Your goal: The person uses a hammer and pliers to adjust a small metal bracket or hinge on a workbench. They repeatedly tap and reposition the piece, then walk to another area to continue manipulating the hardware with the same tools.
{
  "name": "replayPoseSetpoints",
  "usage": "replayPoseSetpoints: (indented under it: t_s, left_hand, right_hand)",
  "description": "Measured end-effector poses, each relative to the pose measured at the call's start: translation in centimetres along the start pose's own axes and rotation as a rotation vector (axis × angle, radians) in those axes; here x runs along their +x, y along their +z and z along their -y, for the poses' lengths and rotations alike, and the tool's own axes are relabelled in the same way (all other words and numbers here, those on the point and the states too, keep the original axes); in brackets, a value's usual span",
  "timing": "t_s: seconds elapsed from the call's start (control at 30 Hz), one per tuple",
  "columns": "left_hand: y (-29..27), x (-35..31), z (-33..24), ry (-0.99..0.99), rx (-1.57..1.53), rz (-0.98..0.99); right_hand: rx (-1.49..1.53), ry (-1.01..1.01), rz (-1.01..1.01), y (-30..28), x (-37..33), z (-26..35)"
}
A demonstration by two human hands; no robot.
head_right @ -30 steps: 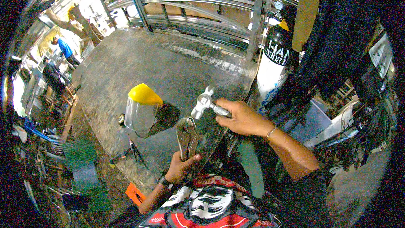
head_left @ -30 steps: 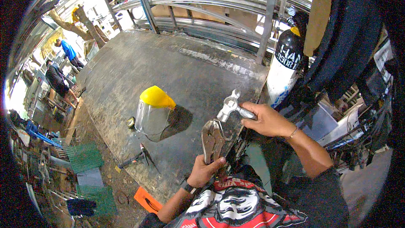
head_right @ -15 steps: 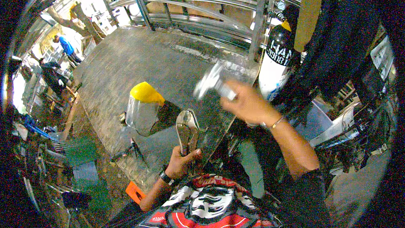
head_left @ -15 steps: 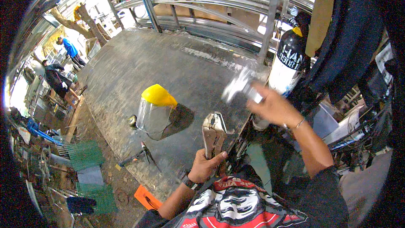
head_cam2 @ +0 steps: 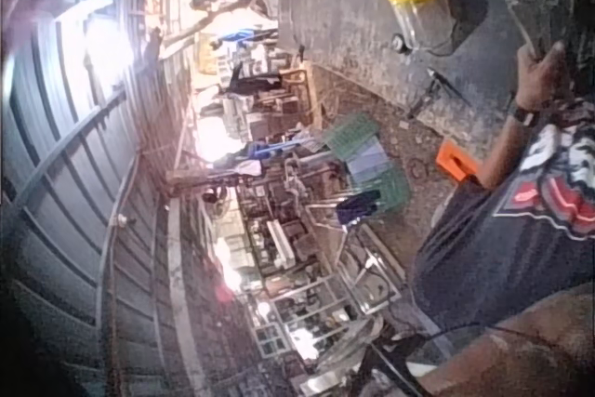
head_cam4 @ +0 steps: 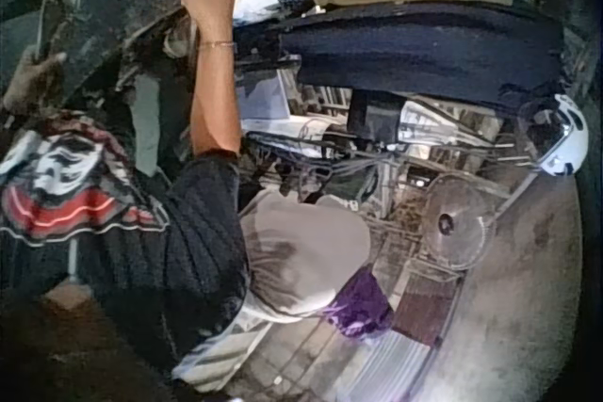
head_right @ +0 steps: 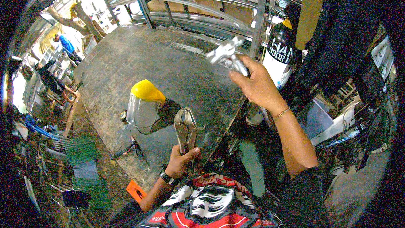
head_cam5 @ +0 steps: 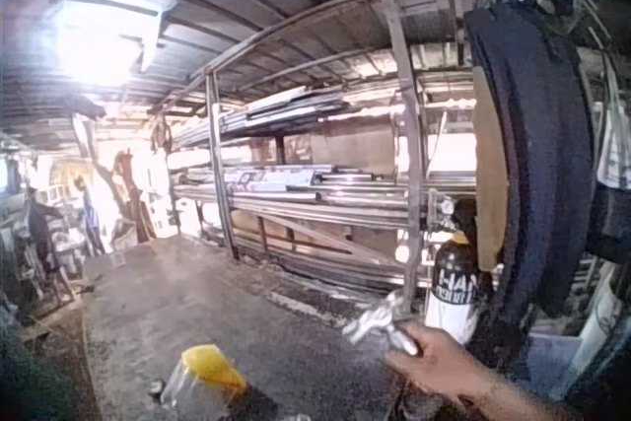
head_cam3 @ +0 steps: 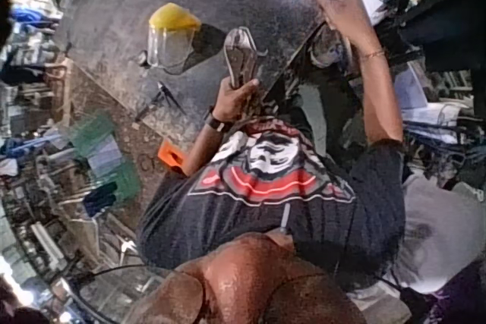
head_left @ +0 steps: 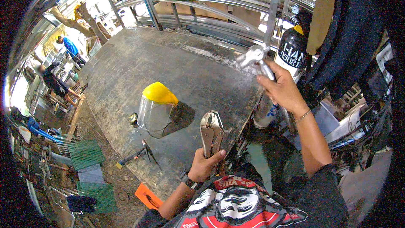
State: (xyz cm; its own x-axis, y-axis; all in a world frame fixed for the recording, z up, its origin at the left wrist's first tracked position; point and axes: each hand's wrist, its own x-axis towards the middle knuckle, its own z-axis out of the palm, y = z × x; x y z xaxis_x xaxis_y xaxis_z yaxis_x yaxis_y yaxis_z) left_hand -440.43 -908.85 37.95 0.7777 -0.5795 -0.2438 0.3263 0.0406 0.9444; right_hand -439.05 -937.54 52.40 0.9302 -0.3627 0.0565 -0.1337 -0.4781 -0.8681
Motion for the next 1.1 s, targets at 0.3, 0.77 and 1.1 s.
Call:
replayPoseSetpoints:
  t_s: [0.3,0.77,1.1]
  left_hand:
    - [0.9,-0.3,0.2,-0.067,0.011,0.046]
    - [0.9,-0.3,-1.1,-0.036,-0.032,0.070]
    - [-0.2,0.2,1.4,-0.096,-0.039,-0.030]
  right_hand:
    - [-0.252,-0.249,0.386,2.3,-2.0,-2.9]
    - [-0.191,-0.404,0.175,2.6,-1.6,-3.0]
    - [-0.024,0.123,0.177,3.0,-0.4,-3.4]
